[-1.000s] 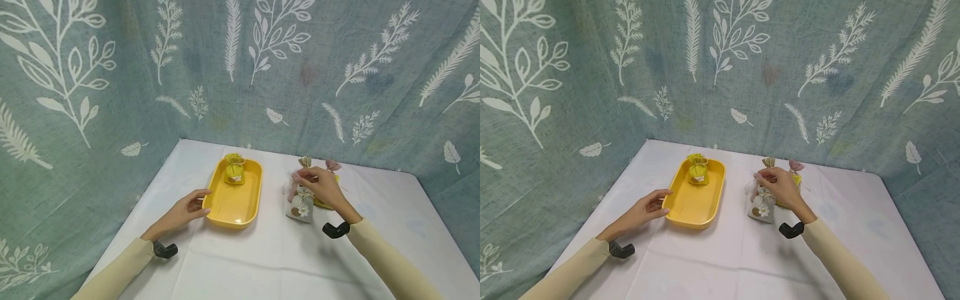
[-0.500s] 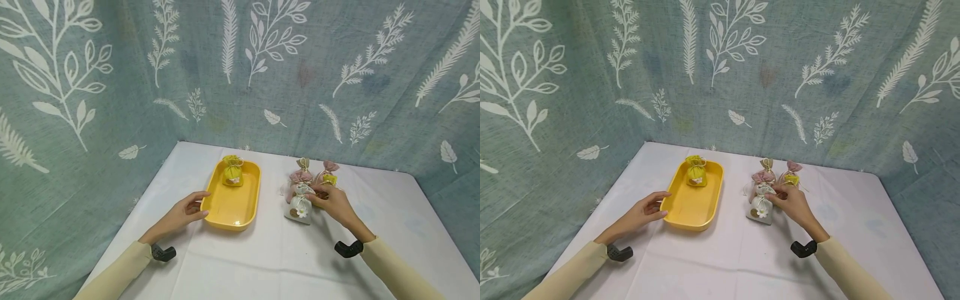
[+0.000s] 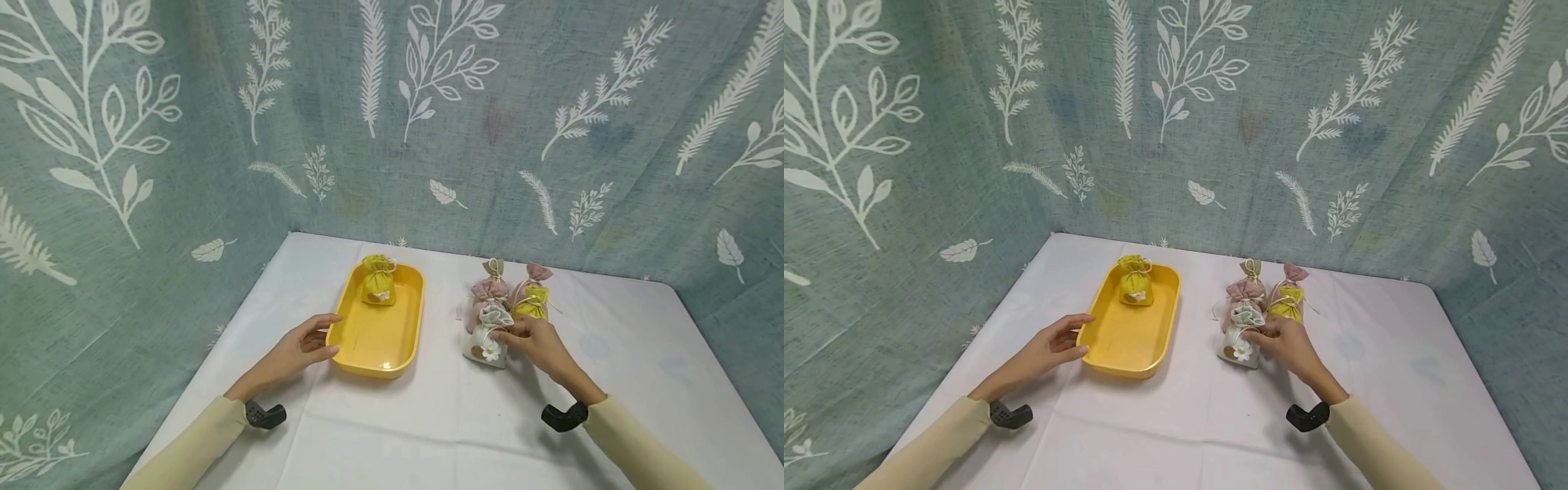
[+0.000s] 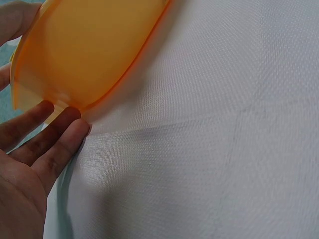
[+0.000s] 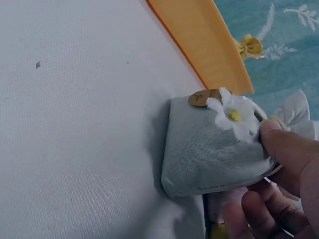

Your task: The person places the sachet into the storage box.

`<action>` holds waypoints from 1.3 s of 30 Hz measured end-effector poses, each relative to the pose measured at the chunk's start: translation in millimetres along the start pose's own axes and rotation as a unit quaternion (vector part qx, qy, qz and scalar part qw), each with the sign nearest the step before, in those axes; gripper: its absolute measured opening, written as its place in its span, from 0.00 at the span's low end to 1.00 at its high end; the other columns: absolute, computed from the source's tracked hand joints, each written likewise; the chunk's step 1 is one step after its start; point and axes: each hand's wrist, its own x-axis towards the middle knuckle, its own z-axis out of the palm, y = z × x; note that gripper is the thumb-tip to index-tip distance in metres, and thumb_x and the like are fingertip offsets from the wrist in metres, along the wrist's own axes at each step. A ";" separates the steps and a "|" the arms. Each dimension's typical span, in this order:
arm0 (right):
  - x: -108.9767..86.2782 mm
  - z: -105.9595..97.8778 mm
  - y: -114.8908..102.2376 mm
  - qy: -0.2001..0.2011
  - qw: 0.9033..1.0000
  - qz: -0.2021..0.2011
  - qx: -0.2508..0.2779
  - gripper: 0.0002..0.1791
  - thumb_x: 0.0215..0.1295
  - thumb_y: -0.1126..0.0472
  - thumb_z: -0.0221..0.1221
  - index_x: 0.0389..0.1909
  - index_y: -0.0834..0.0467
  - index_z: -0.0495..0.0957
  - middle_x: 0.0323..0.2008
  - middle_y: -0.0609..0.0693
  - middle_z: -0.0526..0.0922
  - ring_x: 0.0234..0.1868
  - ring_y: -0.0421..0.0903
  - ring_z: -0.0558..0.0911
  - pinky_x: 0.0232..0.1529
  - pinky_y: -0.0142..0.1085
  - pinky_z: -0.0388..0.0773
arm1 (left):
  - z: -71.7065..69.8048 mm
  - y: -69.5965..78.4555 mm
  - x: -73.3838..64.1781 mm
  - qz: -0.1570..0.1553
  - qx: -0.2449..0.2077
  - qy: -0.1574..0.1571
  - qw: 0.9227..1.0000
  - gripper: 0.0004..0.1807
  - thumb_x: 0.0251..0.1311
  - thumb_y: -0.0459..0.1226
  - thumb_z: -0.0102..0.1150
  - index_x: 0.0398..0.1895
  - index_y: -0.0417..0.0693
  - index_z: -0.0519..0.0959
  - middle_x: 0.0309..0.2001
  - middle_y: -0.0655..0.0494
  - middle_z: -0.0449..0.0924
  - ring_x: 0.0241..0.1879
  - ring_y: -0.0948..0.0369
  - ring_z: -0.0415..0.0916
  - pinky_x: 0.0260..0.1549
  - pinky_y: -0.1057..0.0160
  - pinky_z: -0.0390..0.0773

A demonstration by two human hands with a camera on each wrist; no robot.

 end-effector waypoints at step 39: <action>9.4 7.1 -38.0 0.015 0.986 -0.034 0.159 0.10 0.67 0.60 0.69 0.40 0.65 0.89 0.46 0.51 0.83 0.44 0.43 0.80 0.34 0.41 0.87 | -0.4 -0.8 1.6 0.002 -0.001 -0.003 1.000 0.36 0.65 0.47 0.71 0.75 0.61 0.67 0.68 0.47 0.70 0.62 0.51 0.74 0.62 0.55 0.76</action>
